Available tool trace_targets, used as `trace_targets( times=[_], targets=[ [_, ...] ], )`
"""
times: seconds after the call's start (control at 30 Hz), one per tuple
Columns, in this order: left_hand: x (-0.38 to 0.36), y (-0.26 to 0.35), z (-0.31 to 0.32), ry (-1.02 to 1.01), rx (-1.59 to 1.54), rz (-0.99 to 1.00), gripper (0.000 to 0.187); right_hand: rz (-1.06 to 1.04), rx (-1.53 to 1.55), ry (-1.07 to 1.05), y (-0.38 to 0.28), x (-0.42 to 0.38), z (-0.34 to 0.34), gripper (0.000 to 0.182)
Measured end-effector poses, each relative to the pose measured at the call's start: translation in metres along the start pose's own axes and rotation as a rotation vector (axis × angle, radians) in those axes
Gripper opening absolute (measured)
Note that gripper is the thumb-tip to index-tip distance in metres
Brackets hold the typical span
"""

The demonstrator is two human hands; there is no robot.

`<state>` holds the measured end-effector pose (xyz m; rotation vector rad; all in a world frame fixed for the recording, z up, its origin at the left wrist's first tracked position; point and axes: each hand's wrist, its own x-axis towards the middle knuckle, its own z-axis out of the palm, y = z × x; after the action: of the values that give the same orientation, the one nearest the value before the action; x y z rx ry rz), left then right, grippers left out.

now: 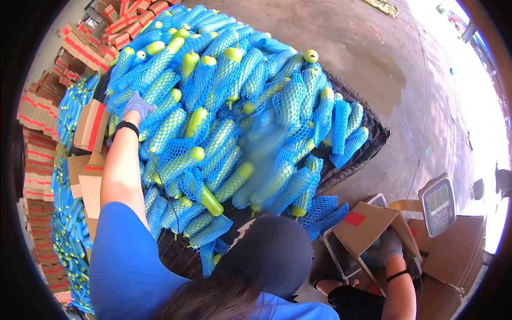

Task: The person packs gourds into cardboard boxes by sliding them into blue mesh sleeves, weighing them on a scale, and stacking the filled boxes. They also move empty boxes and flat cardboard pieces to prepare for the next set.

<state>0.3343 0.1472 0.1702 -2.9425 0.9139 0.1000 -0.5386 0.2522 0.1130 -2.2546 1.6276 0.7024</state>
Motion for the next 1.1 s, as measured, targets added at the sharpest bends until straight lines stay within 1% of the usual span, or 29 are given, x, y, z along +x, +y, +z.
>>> trace_targets(
  times=[0.03, 0.07, 0.1, 0.13, 0.17, 0.23, 0.27, 0.3, 0.33, 0.37, 0.4, 0.43, 0.5, 0.53, 0.57, 0.6, 0.73, 0.8, 0.9, 0.97, 1.0, 1.03, 1.1],
  targets=[
    [-0.007, -0.007, 0.001, -0.002, 0.004, 0.002, 0.112, -0.032, -0.044, -0.009, -0.005, -0.008, -0.012, 0.087],
    [-0.016, -0.016, 0.001, 0.022, -0.049, 0.082, 0.115, -0.031, -0.044, -0.017, -0.007, -0.02, -0.024, 0.087],
    [-0.034, -0.022, -0.004, 0.045, -0.101, 0.161, 0.119, 0.078, 0.016, 0.02, -0.009, -0.032, -0.036, 0.079],
    [-0.051, -0.022, -0.008, 0.026, -0.171, 0.107, 0.122, 0.19, 0.076, 0.057, -0.009, -0.04, -0.042, 0.072],
    [-0.059, -0.029, 0.0, 0.02, -0.169, 0.113, 0.122, 0.196, 0.078, 0.052, -0.003, -0.045, -0.042, 0.072],
    [-0.067, -0.048, 0.028, 0.316, -0.343, 0.247, 0.119, 0.138, 0.121, 0.261, 0.014, -0.059, -0.038, 0.063],
    [-0.078, -0.051, 0.034, 0.414, -0.406, 0.324, 0.115, 0.105, 0.105, 0.22, 0.015, -0.065, -0.052, 0.056],
    [-0.091, -0.052, 0.038, 0.386, -0.377, 0.316, 0.103, 0.114, 0.135, 0.248, 0.011, -0.071, -0.06, 0.052],
    [-0.098, -0.053, 0.046, 0.397, -0.336, 0.367, 0.096, 0.126, 0.176, 0.274, 0.001, -0.078, -0.076, 0.046],
    [-0.099, -0.056, 0.063, 0.364, -0.383, 0.387, 0.092, 0.099, 0.231, 0.331, -0.002, -0.084, -0.085, 0.043],
    [-0.102, -0.058, 0.078, 0.33, -0.43, 0.406, 0.09, 0.143, 0.269, 0.266, -0.002, -0.091, -0.095, 0.043],
    [-0.115, -0.053, 0.089, 0.33, -0.464, 0.383, 0.089, 0.111, 0.3, 0.247, 0.009, -0.096, -0.095, 0.047],
    [-0.125, -0.047, 0.116, 0.26, -0.54, 0.496, 0.087, 0.163, 0.357, 0.179, 0.017, -0.103, -0.099, 0.051],
    [-0.131, -0.046, 0.13, 0.22, -0.58, 0.551, 0.086, 0.142, 0.383, 0.192, 0.024, -0.105, -0.095, 0.053],
    [-0.128, -0.047, 0.154, 0.213, -0.523, 0.567, 0.082, 0.135, 0.407, 0.193, 0.032, -0.104, -0.09, 0.054],
    [-0.141, -0.041, 0.166, 0.188, -0.494, 0.575, 0.083, 0.157, 0.405, 0.162, 0.035, -0.104, -0.091, 0.053],
    [-0.233, 0.008, 0.195, 0.044, -0.405, 0.56, 0.084, 0.168, 0.538, 0.128, 0.047, -0.108, -0.086, 0.05],
    [-0.262, 0.03, 0.2, -0.003, -0.367, 0.561, 0.085, 0.127, 0.629, 0.183, 0.058, -0.107, -0.082, 0.05],
    [-0.295, 0.06, 0.202, -0.062, -0.316, 0.555, 0.087, 0.019, 0.791, 0.43, 0.076, -0.114, -0.079, 0.052],
    [-0.308, 0.079, 0.21, -0.091, -0.312, 0.538, 0.088, -0.045, 1.103, 0.626, 0.078, -0.113, -0.073, 0.058],
    [-0.303, 0.082, 0.223, -0.089, -0.33, 0.544, 0.086, -0.021, 1.148, 0.624, 0.082, -0.121, -0.078, 0.064],
    [-0.299, 0.086, 0.235, -0.088, -0.348, 0.55, 0.084, -0.028, 1.151, 0.622, 0.083, -0.125, -0.079, 0.064],
    [-0.292, 0.089, 0.258, -0.082, -0.385, 0.554, 0.081, 0.044, 1.361, 0.585, 0.082, -0.13, -0.081, 0.075]
  ],
)
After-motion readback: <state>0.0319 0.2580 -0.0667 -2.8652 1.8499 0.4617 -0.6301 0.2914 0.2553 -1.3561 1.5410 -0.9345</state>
